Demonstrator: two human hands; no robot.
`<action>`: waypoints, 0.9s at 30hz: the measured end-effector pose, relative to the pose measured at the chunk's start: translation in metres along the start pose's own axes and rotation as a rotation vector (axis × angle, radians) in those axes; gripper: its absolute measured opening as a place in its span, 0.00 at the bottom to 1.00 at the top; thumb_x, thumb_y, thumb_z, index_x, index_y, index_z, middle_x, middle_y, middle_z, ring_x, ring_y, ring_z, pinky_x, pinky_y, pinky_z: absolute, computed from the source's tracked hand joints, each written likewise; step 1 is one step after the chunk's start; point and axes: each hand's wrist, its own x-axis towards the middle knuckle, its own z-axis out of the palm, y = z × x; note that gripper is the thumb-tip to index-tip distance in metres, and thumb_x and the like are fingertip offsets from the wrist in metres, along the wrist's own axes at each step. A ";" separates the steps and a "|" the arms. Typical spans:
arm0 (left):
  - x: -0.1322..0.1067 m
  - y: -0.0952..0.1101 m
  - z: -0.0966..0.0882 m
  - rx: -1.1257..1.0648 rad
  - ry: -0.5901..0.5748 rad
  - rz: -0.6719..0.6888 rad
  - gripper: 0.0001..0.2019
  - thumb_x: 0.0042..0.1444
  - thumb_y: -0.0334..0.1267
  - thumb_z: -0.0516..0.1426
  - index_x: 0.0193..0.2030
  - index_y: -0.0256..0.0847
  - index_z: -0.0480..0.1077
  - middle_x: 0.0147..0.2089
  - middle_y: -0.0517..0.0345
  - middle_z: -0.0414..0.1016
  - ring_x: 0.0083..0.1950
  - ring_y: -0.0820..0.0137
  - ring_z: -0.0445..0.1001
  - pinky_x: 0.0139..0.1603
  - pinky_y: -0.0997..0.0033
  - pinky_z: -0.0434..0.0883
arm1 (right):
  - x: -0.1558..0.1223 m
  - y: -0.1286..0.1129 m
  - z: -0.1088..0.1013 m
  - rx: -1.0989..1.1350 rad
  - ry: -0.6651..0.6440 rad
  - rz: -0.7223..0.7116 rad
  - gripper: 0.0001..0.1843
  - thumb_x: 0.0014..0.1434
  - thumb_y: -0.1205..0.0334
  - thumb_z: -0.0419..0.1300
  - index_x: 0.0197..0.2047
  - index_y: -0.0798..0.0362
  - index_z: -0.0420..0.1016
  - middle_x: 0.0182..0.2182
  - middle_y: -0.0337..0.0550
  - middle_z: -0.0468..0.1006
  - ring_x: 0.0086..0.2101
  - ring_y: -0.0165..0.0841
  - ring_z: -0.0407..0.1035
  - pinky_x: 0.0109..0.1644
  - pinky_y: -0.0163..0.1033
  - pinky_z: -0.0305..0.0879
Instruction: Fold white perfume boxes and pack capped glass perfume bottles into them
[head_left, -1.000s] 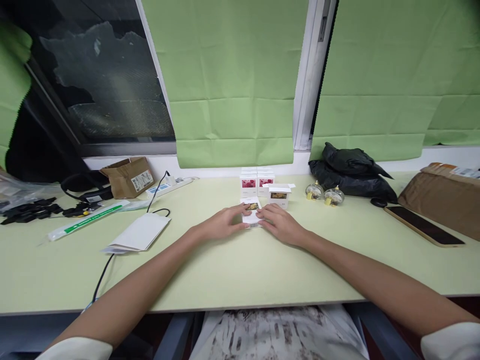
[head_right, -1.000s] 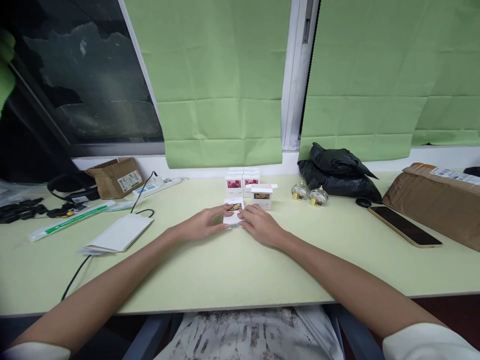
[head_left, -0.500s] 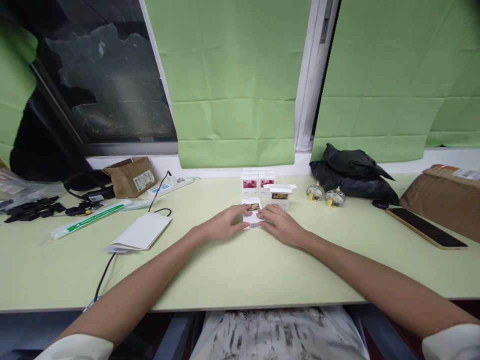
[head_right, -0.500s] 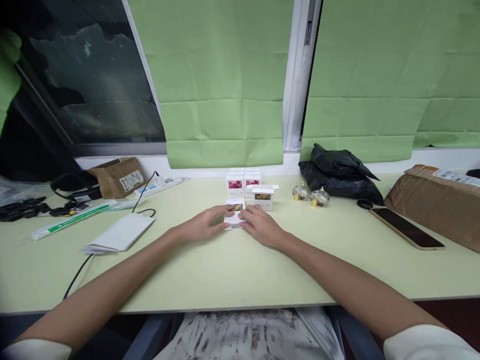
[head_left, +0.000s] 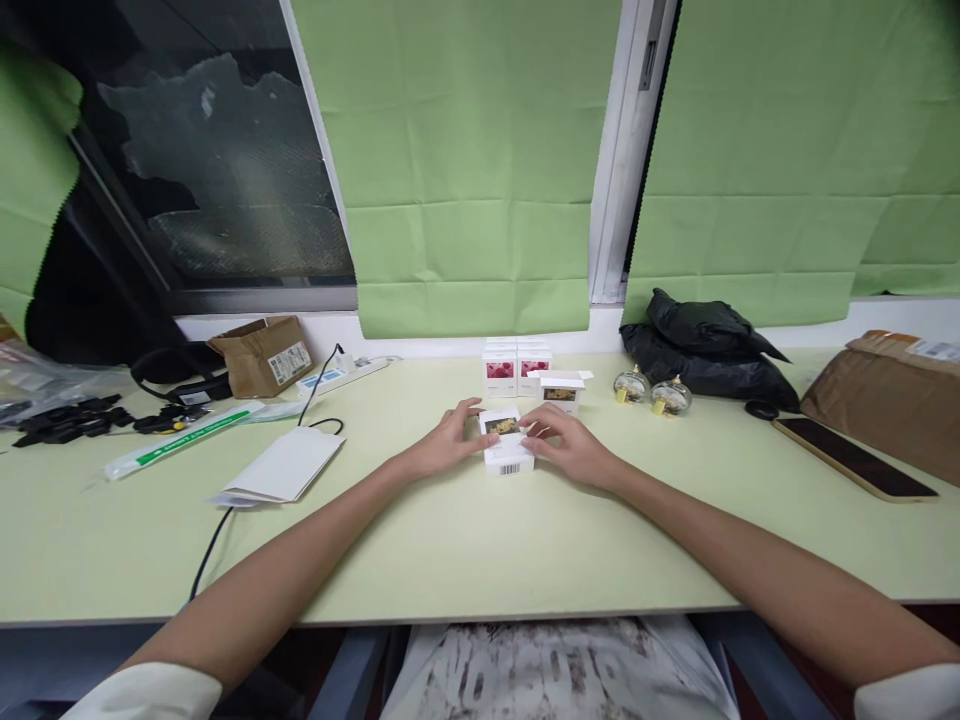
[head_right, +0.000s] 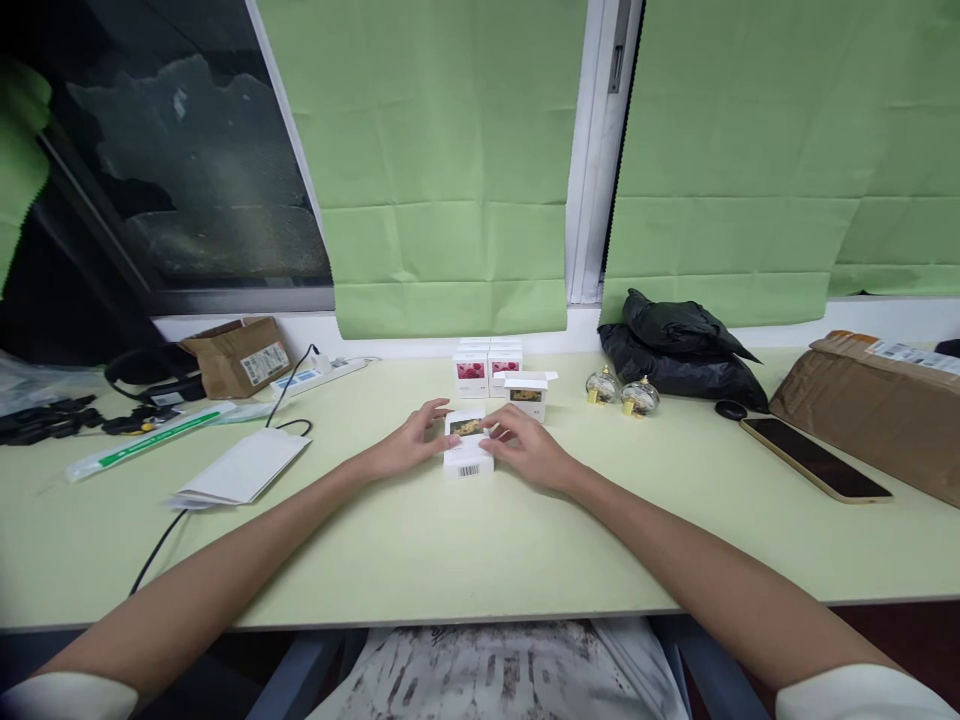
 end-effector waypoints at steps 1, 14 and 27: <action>0.000 0.000 0.000 -0.020 -0.022 0.007 0.42 0.61 0.58 0.64 0.75 0.48 0.53 0.70 0.40 0.67 0.70 0.51 0.67 0.69 0.42 0.66 | 0.000 0.002 0.000 0.040 0.034 0.054 0.17 0.69 0.51 0.62 0.57 0.46 0.74 0.54 0.47 0.74 0.47 0.37 0.75 0.53 0.48 0.75; -0.006 0.039 -0.002 -0.185 -0.010 0.210 0.50 0.50 0.47 0.74 0.76 0.57 0.54 0.73 0.44 0.61 0.63 0.56 0.73 0.64 0.47 0.73 | 0.003 0.015 0.000 0.320 0.088 0.243 0.36 0.60 0.47 0.71 0.66 0.46 0.65 0.61 0.52 0.72 0.44 0.35 0.74 0.53 0.51 0.76; -0.009 0.044 0.008 0.064 0.359 0.391 0.33 0.57 0.46 0.70 0.64 0.50 0.58 0.60 0.50 0.68 0.57 0.59 0.73 0.62 0.50 0.73 | -0.004 -0.029 -0.006 -0.049 0.340 -0.077 0.26 0.68 0.51 0.64 0.66 0.40 0.69 0.56 0.48 0.76 0.53 0.44 0.74 0.59 0.56 0.74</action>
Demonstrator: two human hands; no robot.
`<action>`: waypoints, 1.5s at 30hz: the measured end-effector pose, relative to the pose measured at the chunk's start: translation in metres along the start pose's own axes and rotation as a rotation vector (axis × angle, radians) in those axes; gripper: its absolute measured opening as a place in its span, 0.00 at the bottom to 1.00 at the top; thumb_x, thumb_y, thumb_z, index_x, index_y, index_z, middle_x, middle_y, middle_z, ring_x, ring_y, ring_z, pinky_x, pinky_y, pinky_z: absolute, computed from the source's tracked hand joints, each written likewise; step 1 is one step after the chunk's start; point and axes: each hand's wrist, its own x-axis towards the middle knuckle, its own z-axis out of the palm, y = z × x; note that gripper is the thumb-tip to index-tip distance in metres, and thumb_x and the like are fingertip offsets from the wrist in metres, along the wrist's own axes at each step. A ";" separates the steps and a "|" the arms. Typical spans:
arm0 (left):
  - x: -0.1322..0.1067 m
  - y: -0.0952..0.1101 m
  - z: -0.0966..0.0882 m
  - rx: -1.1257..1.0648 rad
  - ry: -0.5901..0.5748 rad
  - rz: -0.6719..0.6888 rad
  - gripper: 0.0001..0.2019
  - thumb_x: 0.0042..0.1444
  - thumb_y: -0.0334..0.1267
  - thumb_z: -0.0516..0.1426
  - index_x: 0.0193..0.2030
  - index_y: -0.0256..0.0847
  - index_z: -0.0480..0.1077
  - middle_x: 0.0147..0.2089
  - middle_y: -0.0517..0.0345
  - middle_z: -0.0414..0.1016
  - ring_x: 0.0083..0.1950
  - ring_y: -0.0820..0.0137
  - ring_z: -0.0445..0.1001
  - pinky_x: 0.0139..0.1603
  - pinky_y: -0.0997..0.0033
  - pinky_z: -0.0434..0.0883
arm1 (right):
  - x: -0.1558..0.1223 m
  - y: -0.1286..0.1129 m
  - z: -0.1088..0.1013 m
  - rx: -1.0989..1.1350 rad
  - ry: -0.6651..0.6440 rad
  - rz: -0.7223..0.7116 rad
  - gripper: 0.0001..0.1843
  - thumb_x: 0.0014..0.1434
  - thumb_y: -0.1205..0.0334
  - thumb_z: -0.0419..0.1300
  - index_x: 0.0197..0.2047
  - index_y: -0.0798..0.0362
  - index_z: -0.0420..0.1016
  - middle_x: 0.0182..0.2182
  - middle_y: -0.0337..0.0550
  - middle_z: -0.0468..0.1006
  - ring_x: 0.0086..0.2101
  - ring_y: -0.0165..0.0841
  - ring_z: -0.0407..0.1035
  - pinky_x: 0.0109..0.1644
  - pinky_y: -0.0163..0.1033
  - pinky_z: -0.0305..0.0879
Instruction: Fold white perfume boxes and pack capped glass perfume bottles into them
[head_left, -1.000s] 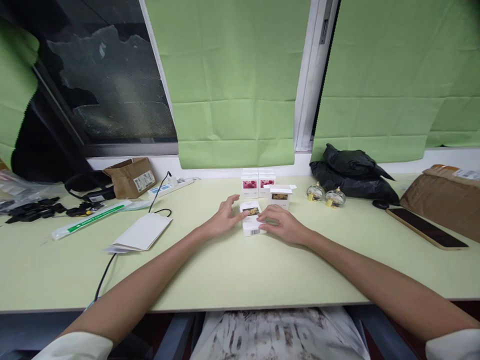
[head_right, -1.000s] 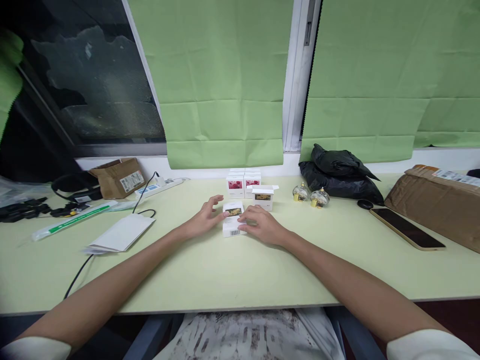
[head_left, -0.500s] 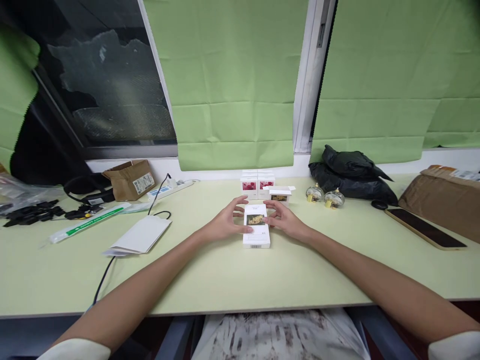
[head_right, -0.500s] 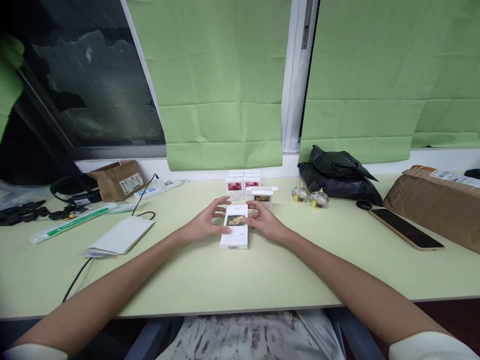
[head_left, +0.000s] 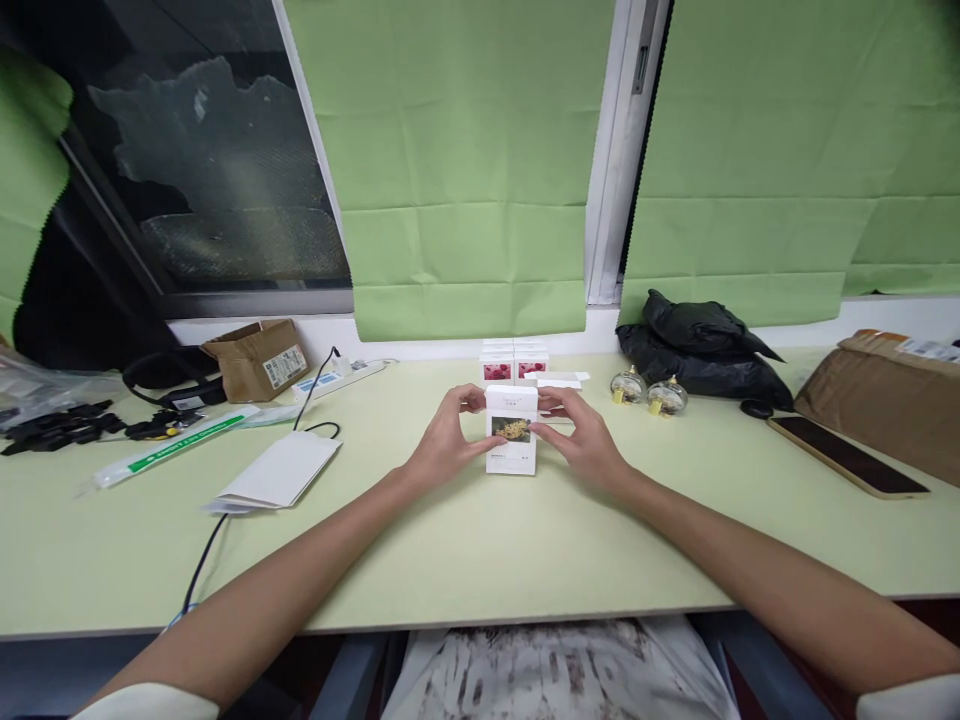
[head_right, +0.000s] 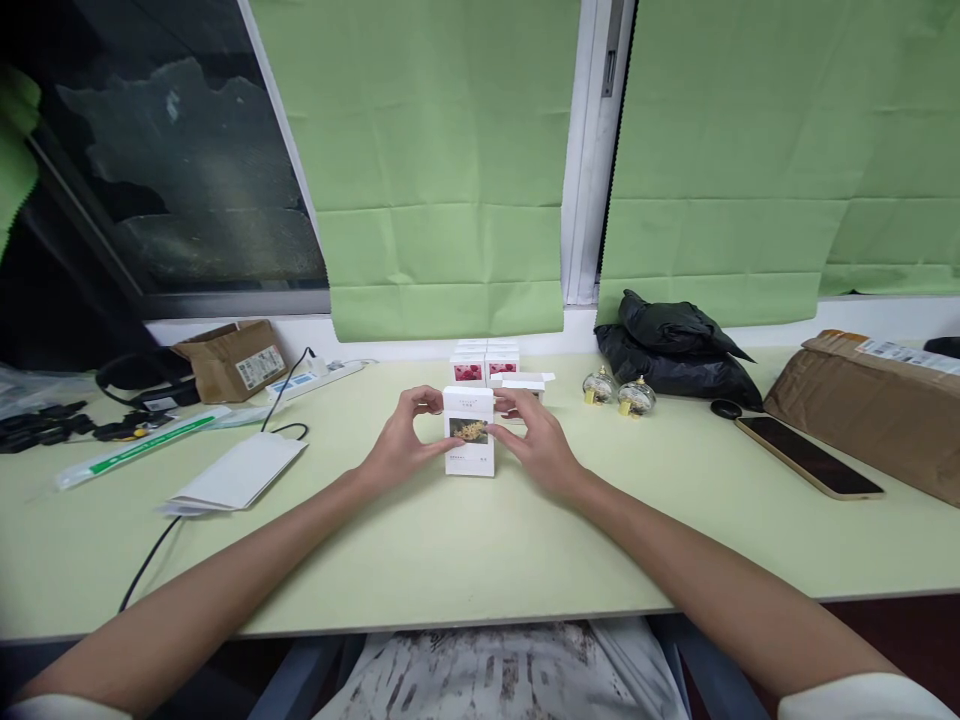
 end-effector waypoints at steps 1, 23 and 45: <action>0.000 0.001 0.001 0.023 0.005 -0.009 0.31 0.58 0.46 0.70 0.62 0.49 0.59 0.58 0.50 0.69 0.57 0.59 0.73 0.61 0.50 0.73 | 0.001 0.000 -0.001 -0.027 0.008 -0.011 0.22 0.69 0.51 0.63 0.63 0.41 0.72 0.55 0.48 0.77 0.52 0.45 0.73 0.59 0.57 0.73; 0.004 0.000 0.001 -0.202 -0.127 -0.165 0.19 0.70 0.32 0.48 0.62 0.50 0.71 0.55 0.53 0.72 0.59 0.63 0.75 0.57 0.59 0.73 | 0.003 -0.006 -0.001 -0.016 -0.161 -0.060 0.11 0.72 0.55 0.59 0.39 0.47 0.79 0.39 0.44 0.66 0.42 0.39 0.66 0.46 0.45 0.67; 0.018 -0.004 -0.022 -0.267 -0.320 -0.168 0.12 0.70 0.49 0.57 0.47 0.46 0.77 0.55 0.50 0.68 0.57 0.63 0.70 0.54 0.63 0.74 | 0.006 0.015 -0.003 0.188 -0.112 0.094 0.17 0.74 0.49 0.55 0.57 0.41 0.82 0.47 0.47 0.71 0.50 0.41 0.69 0.50 0.46 0.72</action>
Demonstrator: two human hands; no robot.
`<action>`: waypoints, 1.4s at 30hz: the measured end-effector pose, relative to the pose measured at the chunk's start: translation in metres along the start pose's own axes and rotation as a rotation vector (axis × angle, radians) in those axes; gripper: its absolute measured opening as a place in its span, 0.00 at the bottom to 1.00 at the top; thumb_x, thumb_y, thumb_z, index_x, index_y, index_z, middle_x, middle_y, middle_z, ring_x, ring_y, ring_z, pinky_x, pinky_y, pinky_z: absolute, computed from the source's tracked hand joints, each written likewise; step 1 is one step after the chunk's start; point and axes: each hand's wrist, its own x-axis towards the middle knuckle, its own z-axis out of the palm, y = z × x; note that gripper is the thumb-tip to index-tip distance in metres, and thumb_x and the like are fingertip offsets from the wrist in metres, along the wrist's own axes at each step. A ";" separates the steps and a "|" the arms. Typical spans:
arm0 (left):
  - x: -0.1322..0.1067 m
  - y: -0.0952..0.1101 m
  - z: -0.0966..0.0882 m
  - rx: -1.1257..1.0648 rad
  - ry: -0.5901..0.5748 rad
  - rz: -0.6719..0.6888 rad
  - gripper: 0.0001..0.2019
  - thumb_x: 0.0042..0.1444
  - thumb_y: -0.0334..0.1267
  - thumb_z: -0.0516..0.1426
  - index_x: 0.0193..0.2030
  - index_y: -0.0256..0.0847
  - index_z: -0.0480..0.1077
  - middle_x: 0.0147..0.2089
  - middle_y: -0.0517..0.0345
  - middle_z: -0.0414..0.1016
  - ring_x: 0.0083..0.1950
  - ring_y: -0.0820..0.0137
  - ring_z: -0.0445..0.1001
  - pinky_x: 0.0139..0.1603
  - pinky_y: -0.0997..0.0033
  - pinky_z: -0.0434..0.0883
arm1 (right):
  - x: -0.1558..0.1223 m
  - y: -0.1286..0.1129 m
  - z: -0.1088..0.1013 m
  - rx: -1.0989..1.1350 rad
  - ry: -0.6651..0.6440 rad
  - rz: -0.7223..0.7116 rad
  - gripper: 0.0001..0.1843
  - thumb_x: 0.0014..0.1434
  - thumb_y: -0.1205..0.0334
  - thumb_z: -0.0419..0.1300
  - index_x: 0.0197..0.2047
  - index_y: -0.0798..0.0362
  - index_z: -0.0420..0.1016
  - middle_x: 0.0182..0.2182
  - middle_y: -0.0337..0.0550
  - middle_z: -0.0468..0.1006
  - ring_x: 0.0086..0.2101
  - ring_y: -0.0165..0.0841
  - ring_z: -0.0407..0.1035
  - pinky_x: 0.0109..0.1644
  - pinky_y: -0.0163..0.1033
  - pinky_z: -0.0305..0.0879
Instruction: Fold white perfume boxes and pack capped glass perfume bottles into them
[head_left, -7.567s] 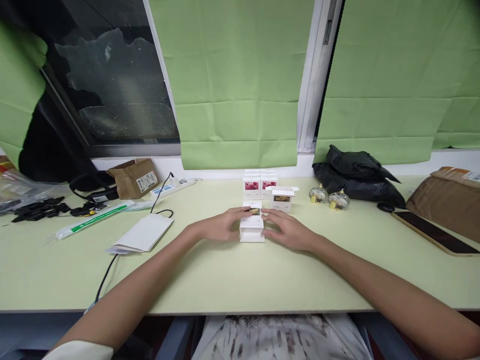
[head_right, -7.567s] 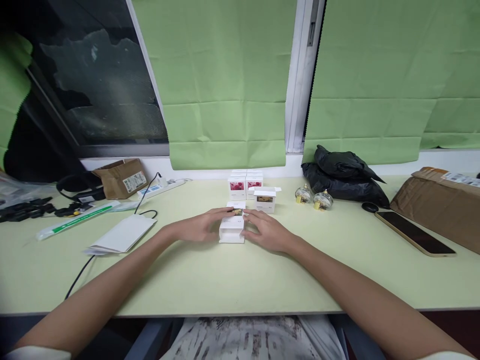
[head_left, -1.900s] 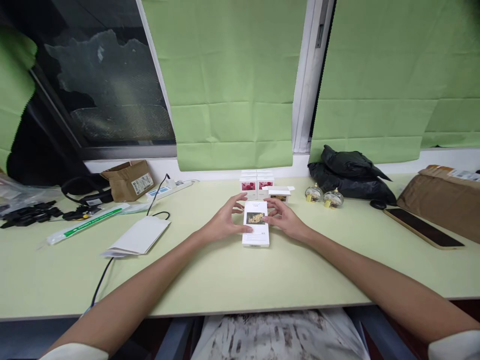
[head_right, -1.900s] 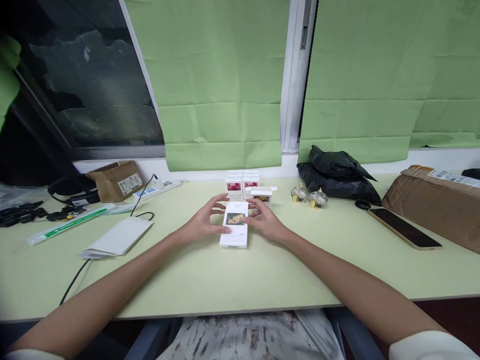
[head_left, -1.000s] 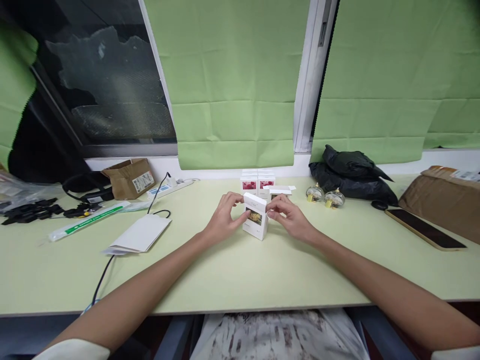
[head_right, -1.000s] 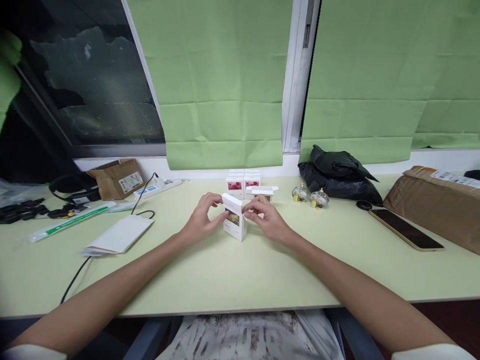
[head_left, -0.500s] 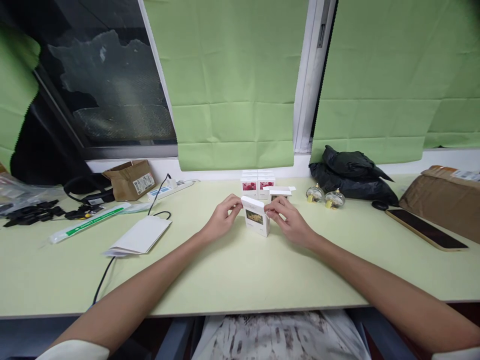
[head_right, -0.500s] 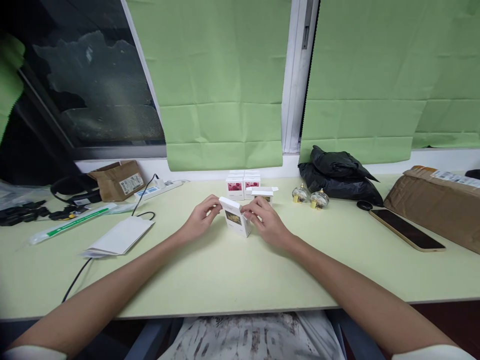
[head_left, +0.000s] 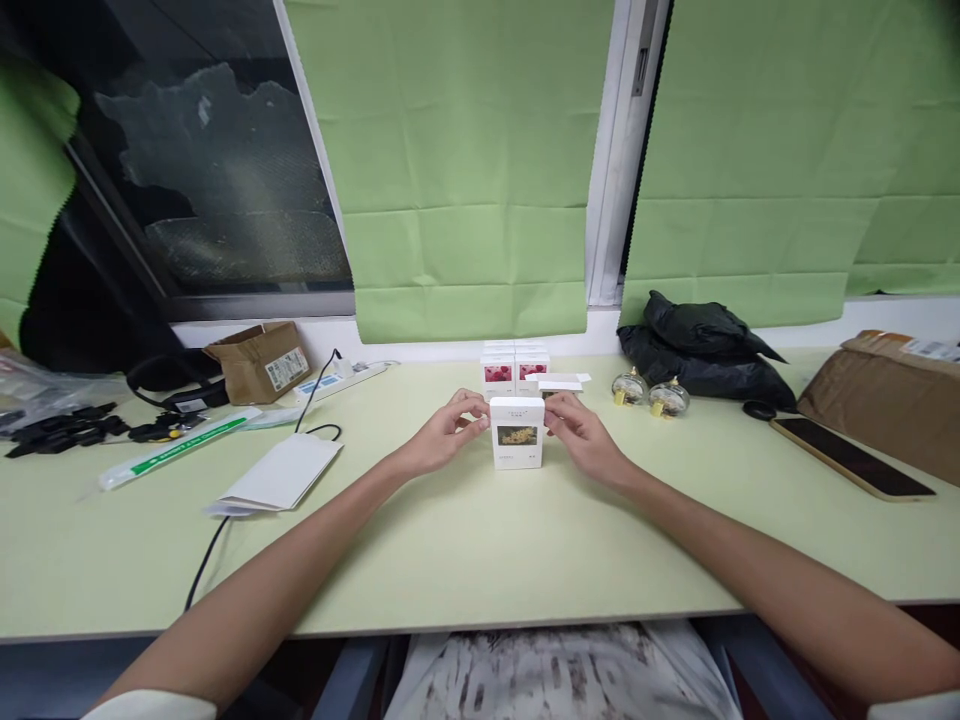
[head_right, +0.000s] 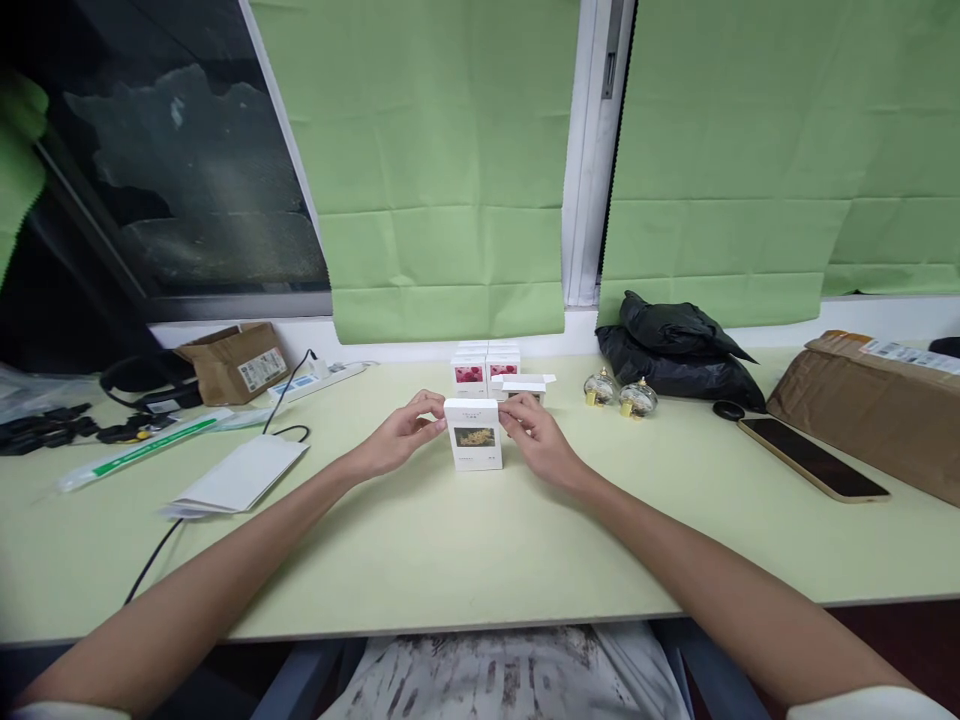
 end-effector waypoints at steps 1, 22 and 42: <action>0.000 0.001 0.001 0.022 0.024 0.023 0.11 0.70 0.48 0.57 0.48 0.46 0.77 0.57 0.50 0.67 0.59 0.63 0.70 0.54 0.64 0.74 | 0.000 -0.001 0.000 -0.018 0.019 -0.015 0.16 0.74 0.49 0.56 0.57 0.40 0.82 0.47 0.47 0.71 0.49 0.41 0.69 0.49 0.46 0.72; -0.012 0.015 0.012 0.268 0.101 0.257 0.17 0.75 0.38 0.48 0.60 0.49 0.76 0.55 0.49 0.73 0.63 0.59 0.70 0.65 0.52 0.67 | -0.003 -0.022 -0.009 -0.331 0.007 -0.313 0.15 0.72 0.68 0.52 0.46 0.44 0.79 0.46 0.46 0.75 0.50 0.42 0.69 0.55 0.52 0.66; -0.010 0.024 0.035 0.230 0.244 0.205 0.06 0.68 0.42 0.62 0.47 0.45 0.77 0.51 0.51 0.69 0.57 0.62 0.72 0.62 0.56 0.70 | -0.006 -0.028 0.008 -0.422 -0.004 -0.157 0.08 0.71 0.54 0.61 0.49 0.44 0.80 0.42 0.45 0.77 0.50 0.45 0.64 0.58 0.52 0.62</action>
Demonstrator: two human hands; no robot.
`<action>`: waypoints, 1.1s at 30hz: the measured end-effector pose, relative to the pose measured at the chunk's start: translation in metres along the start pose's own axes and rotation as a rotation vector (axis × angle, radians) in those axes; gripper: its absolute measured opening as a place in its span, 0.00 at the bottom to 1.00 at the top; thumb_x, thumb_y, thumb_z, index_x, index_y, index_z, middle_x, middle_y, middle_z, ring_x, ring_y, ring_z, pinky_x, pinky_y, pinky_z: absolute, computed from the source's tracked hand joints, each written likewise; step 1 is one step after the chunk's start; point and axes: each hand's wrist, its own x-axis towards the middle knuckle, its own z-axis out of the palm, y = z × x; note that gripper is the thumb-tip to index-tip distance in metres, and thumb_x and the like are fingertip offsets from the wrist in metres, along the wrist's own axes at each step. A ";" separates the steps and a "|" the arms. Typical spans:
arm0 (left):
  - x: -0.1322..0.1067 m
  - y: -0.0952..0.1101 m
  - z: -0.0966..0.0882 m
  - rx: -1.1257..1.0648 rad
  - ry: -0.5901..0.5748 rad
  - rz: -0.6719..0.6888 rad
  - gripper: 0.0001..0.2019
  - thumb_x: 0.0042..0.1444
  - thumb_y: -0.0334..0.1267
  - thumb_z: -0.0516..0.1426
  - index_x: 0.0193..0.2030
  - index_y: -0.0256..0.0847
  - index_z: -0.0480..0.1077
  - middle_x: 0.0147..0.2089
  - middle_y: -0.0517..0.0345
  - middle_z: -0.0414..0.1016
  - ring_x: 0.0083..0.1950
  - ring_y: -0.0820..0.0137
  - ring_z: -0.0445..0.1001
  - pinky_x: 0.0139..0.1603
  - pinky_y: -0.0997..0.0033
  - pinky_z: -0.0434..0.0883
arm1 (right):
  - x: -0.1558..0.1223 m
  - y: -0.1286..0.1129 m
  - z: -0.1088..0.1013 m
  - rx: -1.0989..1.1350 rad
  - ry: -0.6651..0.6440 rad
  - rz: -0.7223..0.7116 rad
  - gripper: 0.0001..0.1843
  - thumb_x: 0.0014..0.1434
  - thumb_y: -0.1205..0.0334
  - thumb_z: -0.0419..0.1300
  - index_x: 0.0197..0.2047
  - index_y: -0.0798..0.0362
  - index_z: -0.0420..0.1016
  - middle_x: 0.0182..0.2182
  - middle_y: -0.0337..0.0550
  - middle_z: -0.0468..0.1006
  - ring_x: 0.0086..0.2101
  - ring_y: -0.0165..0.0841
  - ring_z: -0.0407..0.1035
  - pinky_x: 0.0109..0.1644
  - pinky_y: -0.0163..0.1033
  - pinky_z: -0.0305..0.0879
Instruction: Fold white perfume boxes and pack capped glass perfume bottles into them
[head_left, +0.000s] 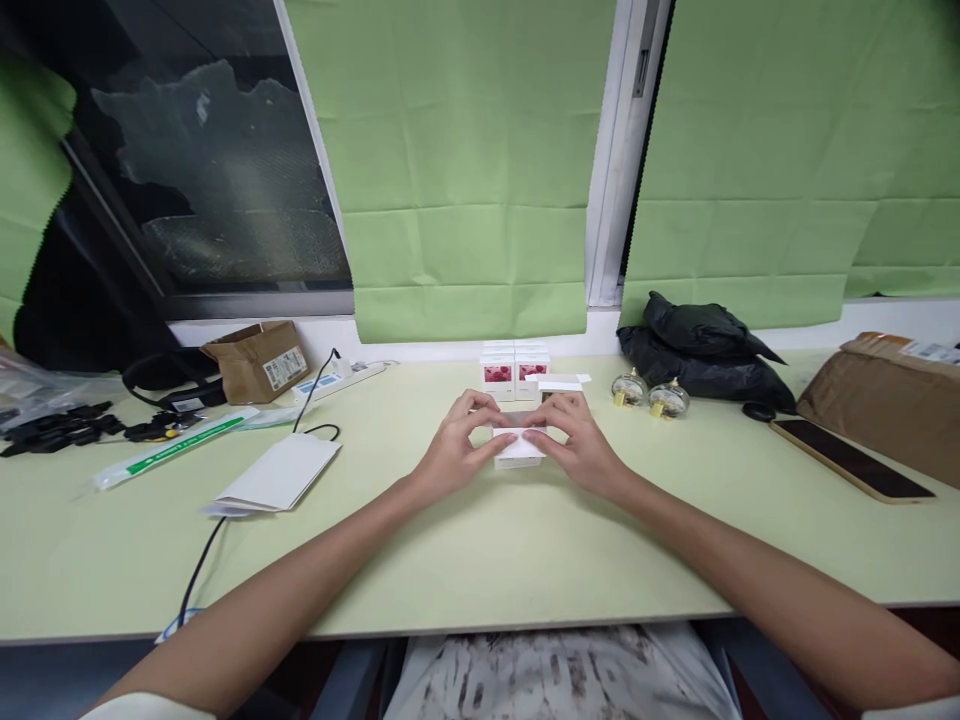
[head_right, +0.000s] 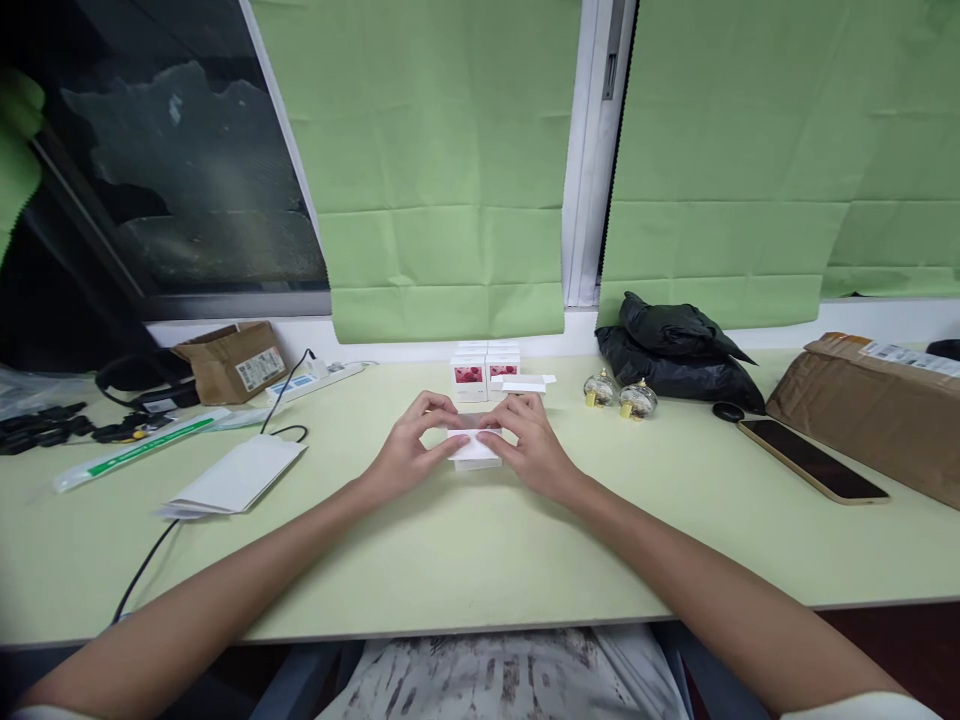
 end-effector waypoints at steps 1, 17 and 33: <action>-0.001 0.000 0.002 0.002 0.007 0.003 0.06 0.68 0.42 0.61 0.48 0.45 0.77 0.52 0.51 0.69 0.58 0.61 0.71 0.62 0.56 0.70 | 0.000 -0.001 0.001 -0.007 -0.003 -0.003 0.08 0.72 0.54 0.60 0.49 0.43 0.80 0.41 0.45 0.77 0.50 0.45 0.63 0.58 0.52 0.62; 0.000 -0.004 0.006 -0.041 0.071 0.019 0.07 0.69 0.41 0.60 0.45 0.45 0.79 0.51 0.51 0.72 0.55 0.62 0.74 0.59 0.56 0.72 | 0.000 0.002 0.002 -0.059 0.093 -0.080 0.10 0.73 0.58 0.57 0.51 0.42 0.80 0.48 0.47 0.76 0.53 0.46 0.64 0.59 0.55 0.62; -0.002 -0.013 -0.001 0.006 -0.025 0.012 0.11 0.72 0.42 0.55 0.54 0.48 0.78 0.58 0.48 0.73 0.58 0.61 0.75 0.49 0.62 0.77 | 0.000 0.012 0.004 -0.130 0.035 -0.174 0.13 0.70 0.52 0.63 0.55 0.44 0.74 0.51 0.48 0.78 0.55 0.48 0.66 0.59 0.57 0.63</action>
